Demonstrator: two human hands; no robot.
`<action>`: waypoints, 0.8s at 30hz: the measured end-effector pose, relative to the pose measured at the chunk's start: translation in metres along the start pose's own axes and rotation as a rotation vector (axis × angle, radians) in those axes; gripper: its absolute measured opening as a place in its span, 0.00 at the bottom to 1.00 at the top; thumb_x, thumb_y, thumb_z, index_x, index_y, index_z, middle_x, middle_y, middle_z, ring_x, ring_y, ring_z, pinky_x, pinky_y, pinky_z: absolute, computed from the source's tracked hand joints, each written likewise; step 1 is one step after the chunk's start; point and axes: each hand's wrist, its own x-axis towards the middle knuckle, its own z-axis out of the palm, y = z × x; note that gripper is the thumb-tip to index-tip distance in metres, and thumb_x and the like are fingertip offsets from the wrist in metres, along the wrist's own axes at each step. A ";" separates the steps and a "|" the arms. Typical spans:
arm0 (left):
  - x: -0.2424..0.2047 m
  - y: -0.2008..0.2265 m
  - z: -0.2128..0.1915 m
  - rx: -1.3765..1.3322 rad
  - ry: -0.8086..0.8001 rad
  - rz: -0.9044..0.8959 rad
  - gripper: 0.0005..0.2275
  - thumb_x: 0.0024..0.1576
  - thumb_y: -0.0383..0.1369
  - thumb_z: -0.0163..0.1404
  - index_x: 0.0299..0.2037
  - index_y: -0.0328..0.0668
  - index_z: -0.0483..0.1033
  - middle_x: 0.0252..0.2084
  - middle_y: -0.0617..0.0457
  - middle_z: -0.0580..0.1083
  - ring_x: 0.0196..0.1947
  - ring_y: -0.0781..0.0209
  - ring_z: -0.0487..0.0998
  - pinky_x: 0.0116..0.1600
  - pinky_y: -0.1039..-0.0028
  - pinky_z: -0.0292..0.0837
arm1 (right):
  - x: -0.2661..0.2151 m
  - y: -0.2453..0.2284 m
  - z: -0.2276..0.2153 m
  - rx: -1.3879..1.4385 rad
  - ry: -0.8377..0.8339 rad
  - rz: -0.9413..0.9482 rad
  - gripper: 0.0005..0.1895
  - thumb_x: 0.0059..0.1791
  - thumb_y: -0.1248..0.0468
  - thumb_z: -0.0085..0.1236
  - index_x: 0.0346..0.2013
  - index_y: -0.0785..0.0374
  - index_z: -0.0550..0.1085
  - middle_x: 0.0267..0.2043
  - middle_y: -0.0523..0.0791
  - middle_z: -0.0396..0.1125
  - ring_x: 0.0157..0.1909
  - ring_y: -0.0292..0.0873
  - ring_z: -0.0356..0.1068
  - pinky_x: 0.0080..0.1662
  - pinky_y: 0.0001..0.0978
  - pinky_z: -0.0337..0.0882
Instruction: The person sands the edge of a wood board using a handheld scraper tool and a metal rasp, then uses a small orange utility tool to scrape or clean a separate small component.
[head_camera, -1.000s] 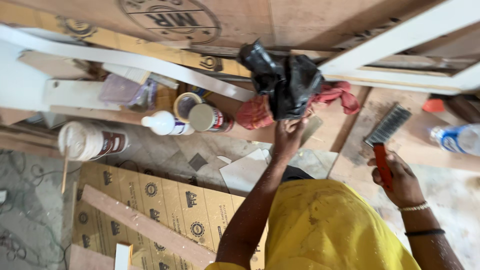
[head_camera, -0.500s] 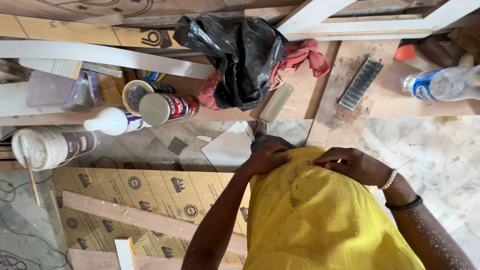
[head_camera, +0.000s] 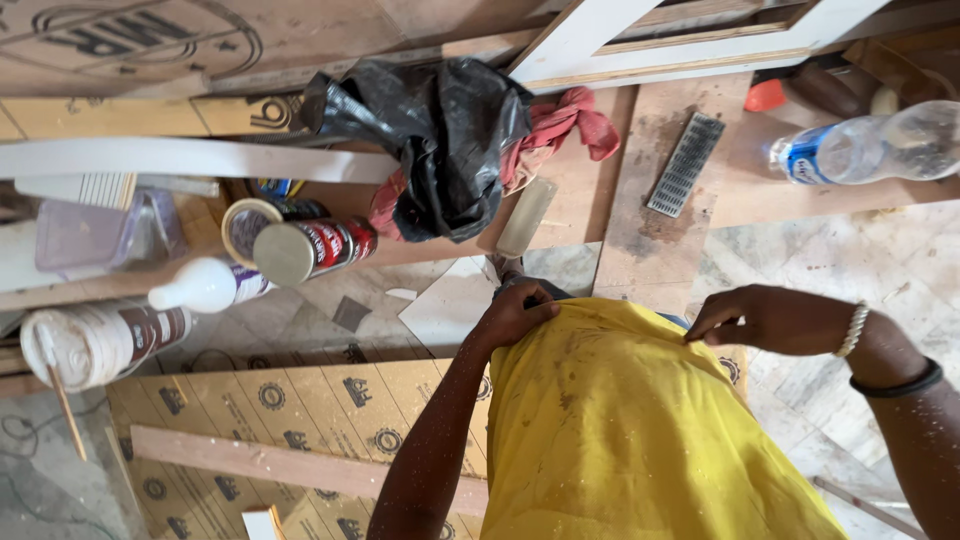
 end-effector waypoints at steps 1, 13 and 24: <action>0.000 0.001 -0.001 -0.002 0.003 -0.005 0.17 0.55 0.46 0.59 0.39 0.37 0.78 0.38 0.49 0.77 0.41 0.58 0.78 0.48 0.65 0.73 | -0.002 0.007 -0.003 0.107 0.054 0.035 0.14 0.50 0.55 0.58 0.47 0.52 0.83 0.40 0.39 0.77 0.43 0.36 0.75 0.47 0.31 0.77; 0.012 0.028 0.005 0.223 0.101 -0.023 0.15 0.56 0.44 0.57 0.41 0.38 0.78 0.41 0.46 0.80 0.44 0.52 0.81 0.51 0.64 0.74 | 0.003 0.022 0.048 1.099 0.658 -0.469 0.13 0.56 0.60 0.49 0.45 0.67 0.75 0.34 0.47 0.75 0.29 0.38 0.75 0.33 0.28 0.74; 0.015 0.043 0.007 0.231 0.094 -0.006 0.12 0.58 0.39 0.55 0.40 0.37 0.78 0.39 0.45 0.80 0.42 0.52 0.82 0.49 0.66 0.74 | -0.008 -0.006 0.058 1.044 0.750 -0.698 0.12 0.57 0.62 0.52 0.47 0.70 0.74 0.39 0.50 0.75 0.37 0.39 0.76 0.40 0.32 0.79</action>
